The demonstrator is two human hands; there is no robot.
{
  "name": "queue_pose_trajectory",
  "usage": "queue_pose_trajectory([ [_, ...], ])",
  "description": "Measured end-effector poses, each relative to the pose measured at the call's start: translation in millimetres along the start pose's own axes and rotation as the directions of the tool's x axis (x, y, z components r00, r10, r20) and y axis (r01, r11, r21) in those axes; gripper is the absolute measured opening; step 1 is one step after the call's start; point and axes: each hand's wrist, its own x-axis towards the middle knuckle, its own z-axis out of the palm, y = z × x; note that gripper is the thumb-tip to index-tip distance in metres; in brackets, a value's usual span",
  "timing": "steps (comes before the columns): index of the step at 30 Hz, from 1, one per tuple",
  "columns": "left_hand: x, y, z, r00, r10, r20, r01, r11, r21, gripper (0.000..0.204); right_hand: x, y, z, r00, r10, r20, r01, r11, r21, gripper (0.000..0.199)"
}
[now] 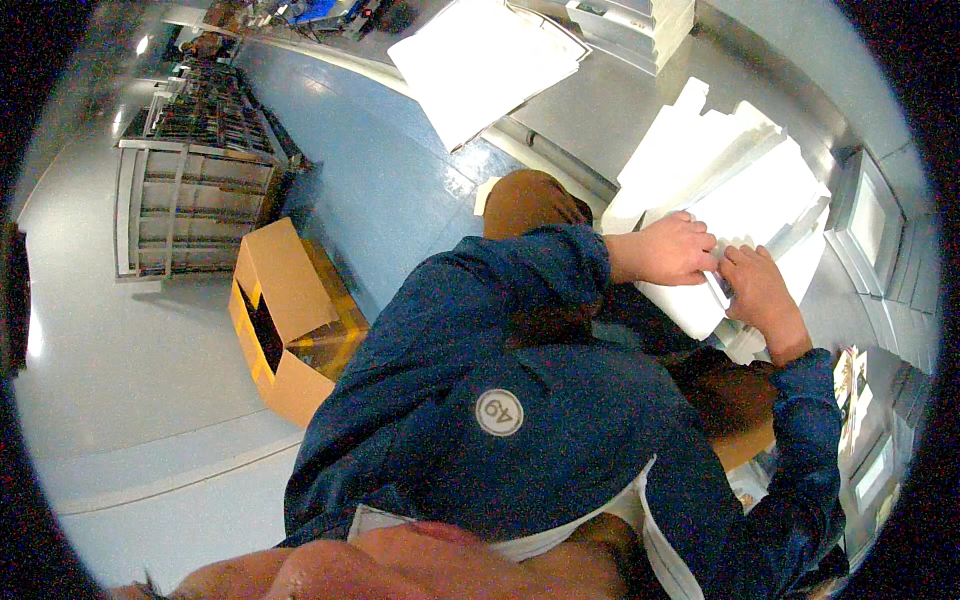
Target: The person assembles cardboard boxes by hand on a work surface, folding the sides and flaps of pre-cut cardboard sheets to form a container.
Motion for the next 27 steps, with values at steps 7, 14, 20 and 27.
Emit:
queue_pose_trajectory([
  [7,-6.1,3.1,-0.3,1.000,-0.002,-0.026,0.003,0.999,0.042,0.019,4.1,-0.4,6.8,0.999,0.035,0.040,-0.035,0.999,0.010,0.044],
  [14,5.1,0.7,8.0,0.999,0.020,0.025,-0.021,0.998,0.053,0.021,-8.0,-1.9,11.3,0.996,0.050,-0.077,-0.047,0.998,0.041,0.035],
  [20,8.9,1.9,-3.3,0.995,-0.037,0.088,0.043,0.996,-0.072,0.018,-8.6,-0.8,10.7,0.988,0.157,0.009,-0.157,0.988,-0.004,0.035],
  [27,8.5,-0.9,-14.6,0.999,-0.003,0.050,0.006,0.998,-0.056,0.019,-5.9,-0.5,12.6,0.987,0.146,-0.067,-0.144,0.989,0.024,0.035],
])
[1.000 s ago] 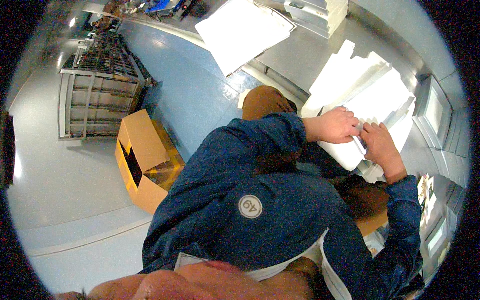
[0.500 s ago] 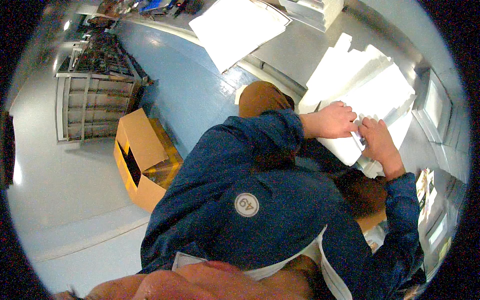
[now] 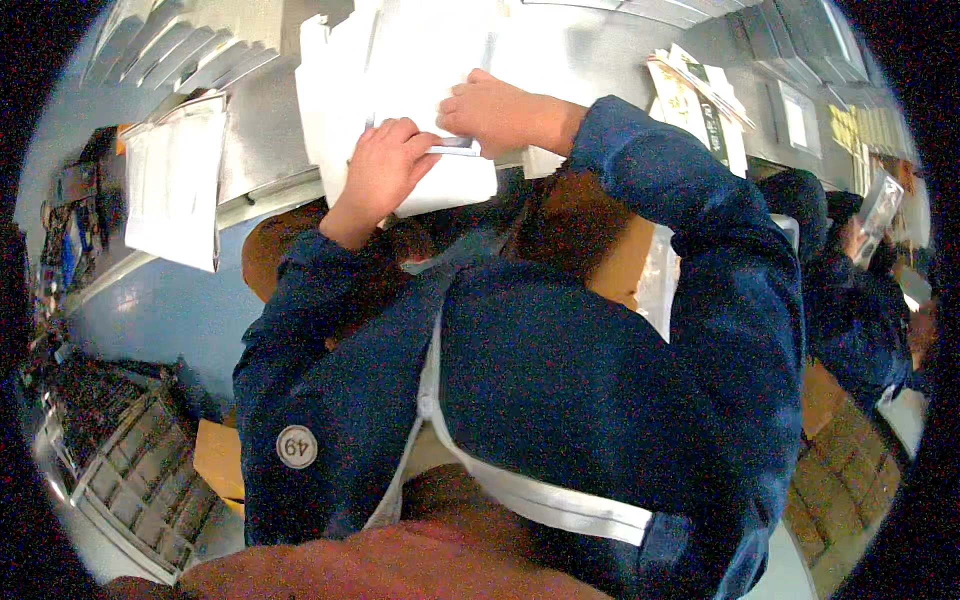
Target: The person assembles cardboard boxes by hand on a work surface, folding the sides and flaps of pre-cut cardboard sheets to form a container.
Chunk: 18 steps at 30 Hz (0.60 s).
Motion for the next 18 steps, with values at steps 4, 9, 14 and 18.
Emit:
queue_pose_trajectory([
  [4,-4.1,1.7,-2.5,0.998,-0.043,0.040,0.042,0.999,0.035,0.019,-6.2,-1.2,-10.2,0.997,-0.032,0.071,0.028,0.998,0.061,0.033],
  [9,-4.9,8.3,-3.2,0.998,-0.046,0.047,0.046,0.999,0.010,0.019,-26.3,8.7,3.5,0.952,-0.196,-0.234,0.213,0.976,0.049,0.027],
  [14,-4.7,8.3,-1.8,0.998,-0.049,0.047,0.048,0.999,0.010,0.022,-25.4,6.9,7.5,0.953,-0.171,-0.252,0.195,0.978,0.073,0.029],
  [18,1.2,8.9,-7.9,1.000,-0.015,0.013,0.015,1.000,-0.007,0.023,-24.6,4.5,11.7,0.973,-0.095,-0.212,0.124,0.984,0.127,0.028],
])
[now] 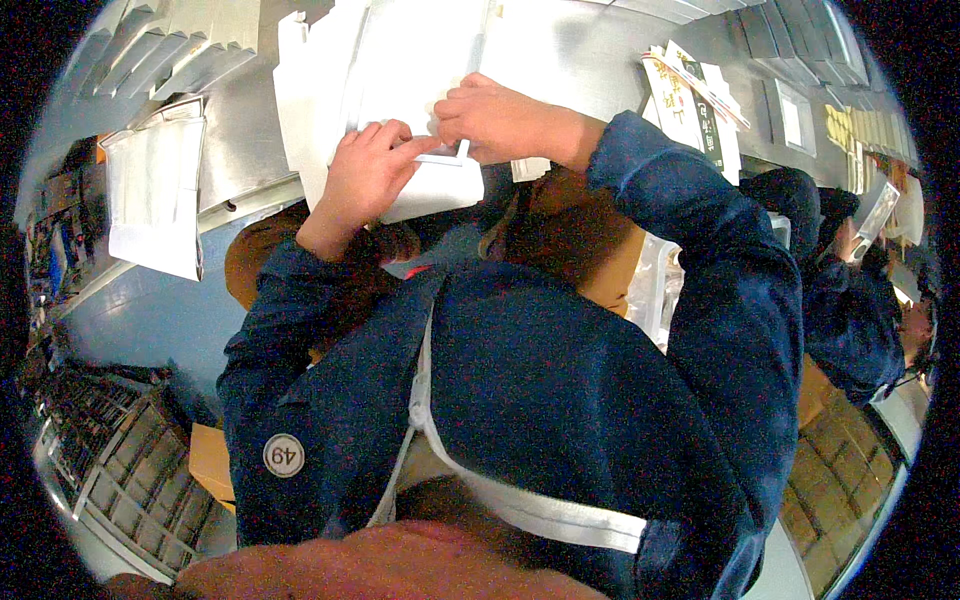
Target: The person assembles cardboard boxes by hand on a work surface, folding the sides and flaps of pre-cut cardboard sheets to form a container.
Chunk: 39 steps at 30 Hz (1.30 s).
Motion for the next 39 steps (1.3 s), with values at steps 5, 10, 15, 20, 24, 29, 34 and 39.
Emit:
queue_pose_trajectory([
  [5,-0.3,-9.0,3.5,0.997,0.054,0.046,-0.052,0.998,-0.042,0.022,0.8,-3.5,-3.6,0.997,-0.004,0.082,-0.008,0.990,0.138,0.031],
  [10,-1.7,-10.0,7.3,0.996,0.035,0.085,-0.037,0.999,0.022,0.025,4.0,-11.1,5.8,0.996,0.084,-0.029,-0.083,0.995,0.047,0.033],
  [15,-5.6,-4.7,7.2,0.996,0.012,0.092,-0.015,0.999,0.029,0.025,-0.9,-30.2,-6.5,0.987,0.148,-0.069,-0.154,0.983,-0.102,0.032],
  [20,-2.3,-4.8,7.3,0.997,0.073,0.019,-0.073,0.997,0.007,0.023,-8.9,-46.5,8.4,0.983,0.164,-0.087,-0.181,0.949,-0.259,0.023],
  [24,-5.9,-4.5,15.5,0.997,0.069,0.026,-0.069,0.997,0.025,0.025,-9.7,-62.8,12.4,0.971,0.173,-0.166,-0.224,0.904,-0.365,0.022],
  [29,-4.1,7.3,19.3,0.999,0.036,-0.002,-0.036,0.998,0.049,0.017,3.6,-81.0,25.6,0.943,0.268,-0.198,-0.325,0.871,-0.367,0.016],
  [34,-3.9,41.0,2.2,0.960,-0.231,0.156,0.239,0.971,-0.031,0.032,-3.7,-65.7,16.8,0.967,0.221,-0.124,-0.251,0.902,-0.352,0.008],
  [39,-10.1,41.5,-47.3,0.985,0.006,0.170,0.014,0.994,-0.112,0.060,-41.9,-33.5,-14.0,0.982,0.081,-0.173,-0.147,0.900,-0.411,0.011],
])
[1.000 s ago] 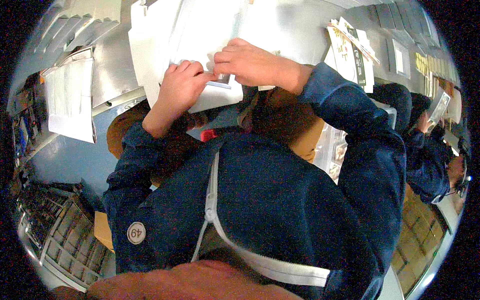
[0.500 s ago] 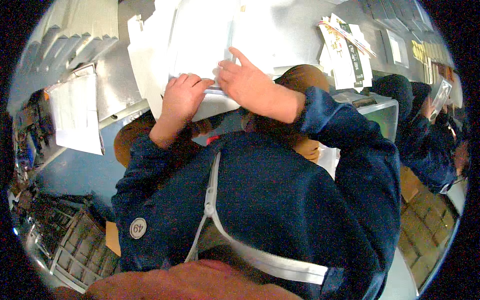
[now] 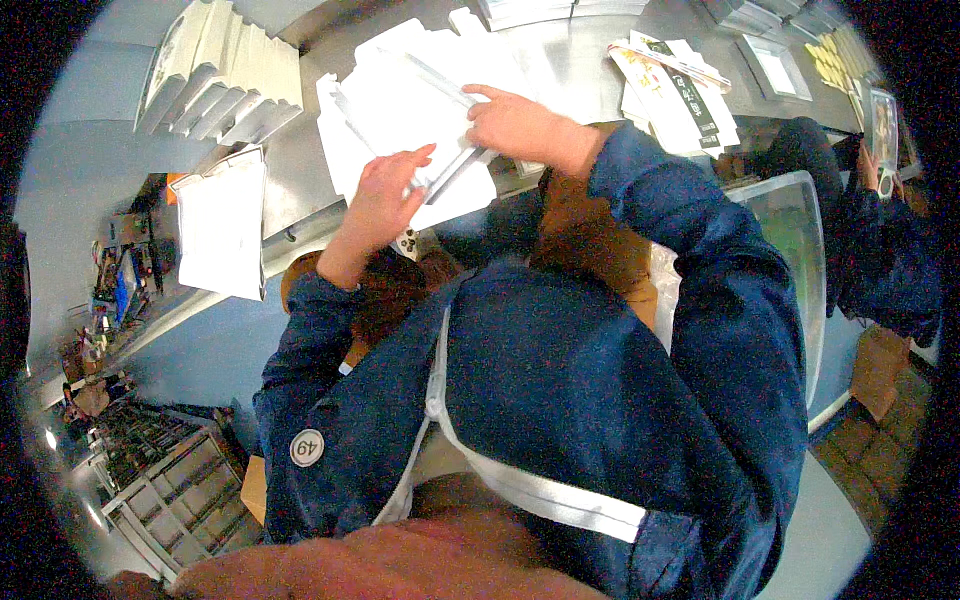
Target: The person assembles cardboard boxes by hand on a work surface, folding the sides and flaps of pre-cut cardboard sheets to form a container.
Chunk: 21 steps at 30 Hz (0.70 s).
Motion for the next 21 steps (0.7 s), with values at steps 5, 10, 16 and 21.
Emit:
queue_pose_trajectory([
  [5,5.3,-70.3,7.0,0.992,0.070,-0.107,-0.019,0.909,0.416,0.039,-6.5,35.1,-1.0,0.991,-0.131,0.010,0.131,0.991,-0.003,0.011],
  [10,29.0,-39.7,28.1,1.000,0.008,0.001,-0.007,0.902,0.432,0.023,12.6,-24.7,10.1,0.977,0.082,-0.199,-0.070,0.995,0.065,0.022],
  [16,59.8,-12.8,57.9,0.956,-0.290,-0.045,0.288,0.956,-0.056,0.044,15.3,-24.7,14.2,0.945,0.315,0.082,-0.315,0.949,-0.016,0.025],
  [21,64.1,-32.2,17.2,0.882,-0.105,-0.460,0.259,0.923,0.284,0.053,-7.5,5.8,23.0,0.970,0.240,-0.047,-0.243,0.967,-0.079,0.026],
])
